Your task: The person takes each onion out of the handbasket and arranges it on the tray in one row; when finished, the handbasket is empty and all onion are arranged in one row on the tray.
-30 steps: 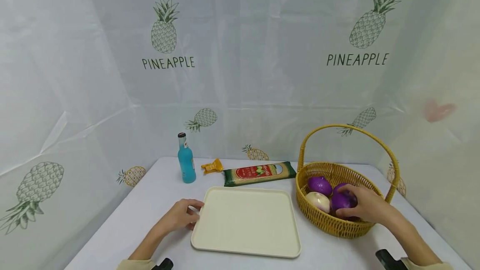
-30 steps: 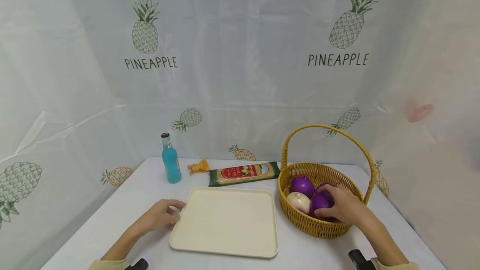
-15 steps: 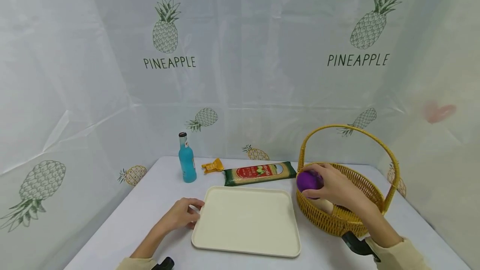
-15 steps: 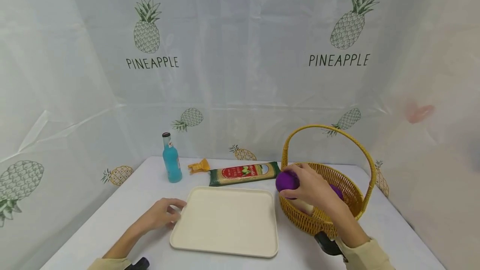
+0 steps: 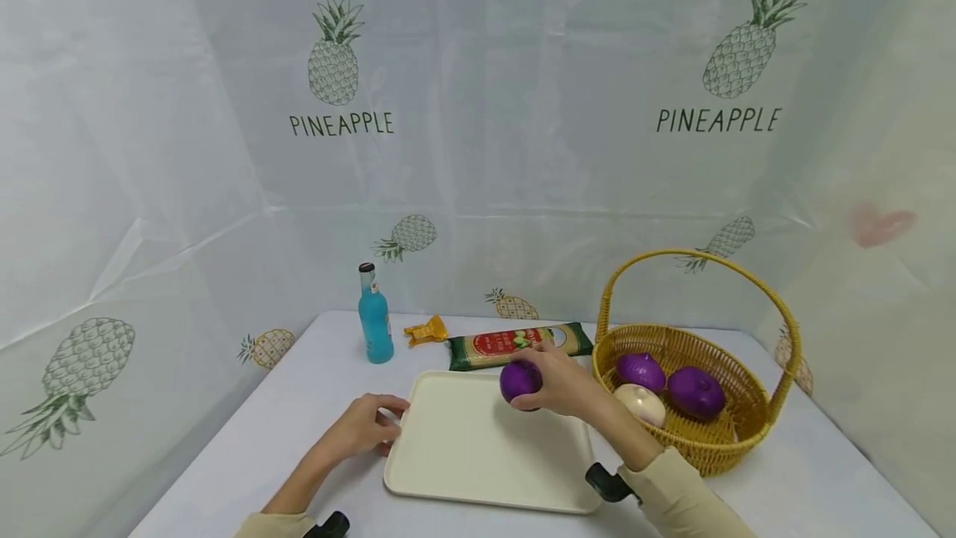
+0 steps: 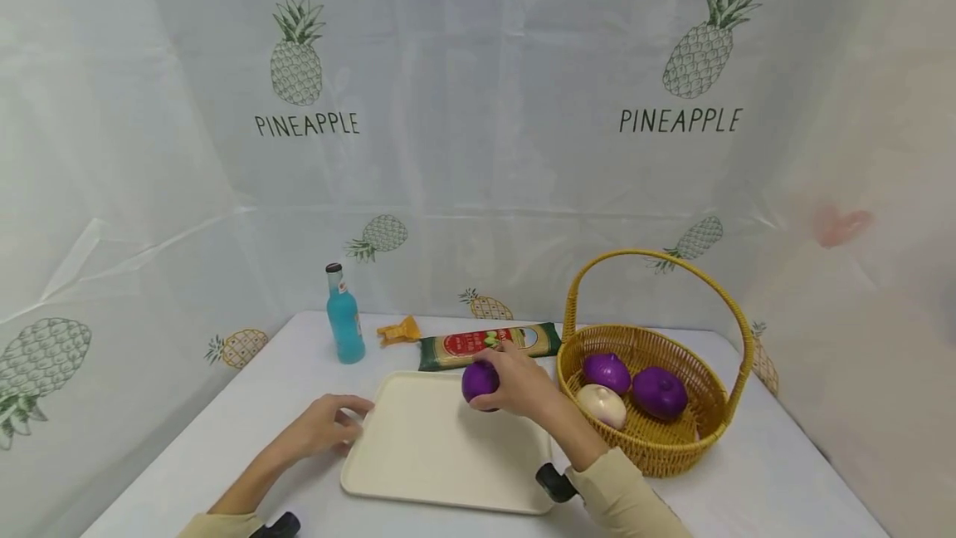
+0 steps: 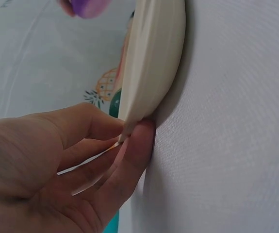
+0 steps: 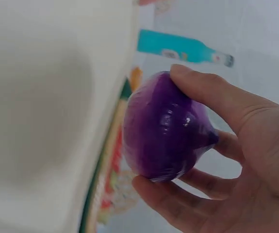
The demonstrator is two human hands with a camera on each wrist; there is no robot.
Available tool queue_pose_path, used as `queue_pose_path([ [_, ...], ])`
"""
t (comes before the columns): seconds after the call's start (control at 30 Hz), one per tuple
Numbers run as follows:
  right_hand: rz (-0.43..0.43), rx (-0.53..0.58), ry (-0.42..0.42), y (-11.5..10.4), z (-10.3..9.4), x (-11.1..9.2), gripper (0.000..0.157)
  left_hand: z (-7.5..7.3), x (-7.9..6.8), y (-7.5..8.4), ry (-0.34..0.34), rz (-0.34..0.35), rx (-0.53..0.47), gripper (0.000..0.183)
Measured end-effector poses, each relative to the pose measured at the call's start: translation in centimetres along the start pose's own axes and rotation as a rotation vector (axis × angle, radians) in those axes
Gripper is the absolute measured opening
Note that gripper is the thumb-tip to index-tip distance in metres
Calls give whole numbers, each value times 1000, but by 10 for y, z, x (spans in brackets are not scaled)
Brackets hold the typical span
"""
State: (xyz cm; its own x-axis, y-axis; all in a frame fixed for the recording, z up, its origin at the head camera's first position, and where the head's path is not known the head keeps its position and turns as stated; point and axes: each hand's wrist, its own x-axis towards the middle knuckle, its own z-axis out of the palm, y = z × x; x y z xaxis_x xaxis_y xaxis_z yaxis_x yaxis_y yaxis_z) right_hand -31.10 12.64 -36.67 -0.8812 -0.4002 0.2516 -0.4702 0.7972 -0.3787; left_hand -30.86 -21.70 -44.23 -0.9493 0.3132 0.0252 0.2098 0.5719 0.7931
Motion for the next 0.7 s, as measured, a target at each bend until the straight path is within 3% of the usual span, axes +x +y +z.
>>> queue_pose_path([
  [0.3, -52, 79, -55, -17, 49, 36, 60, 0, 1, -1, -11, -10, -24, 42],
  [0.7, -10, 149, -35, -53, 103, 82, 61, -1, 2, -3, -15, 16, -29, 42],
])
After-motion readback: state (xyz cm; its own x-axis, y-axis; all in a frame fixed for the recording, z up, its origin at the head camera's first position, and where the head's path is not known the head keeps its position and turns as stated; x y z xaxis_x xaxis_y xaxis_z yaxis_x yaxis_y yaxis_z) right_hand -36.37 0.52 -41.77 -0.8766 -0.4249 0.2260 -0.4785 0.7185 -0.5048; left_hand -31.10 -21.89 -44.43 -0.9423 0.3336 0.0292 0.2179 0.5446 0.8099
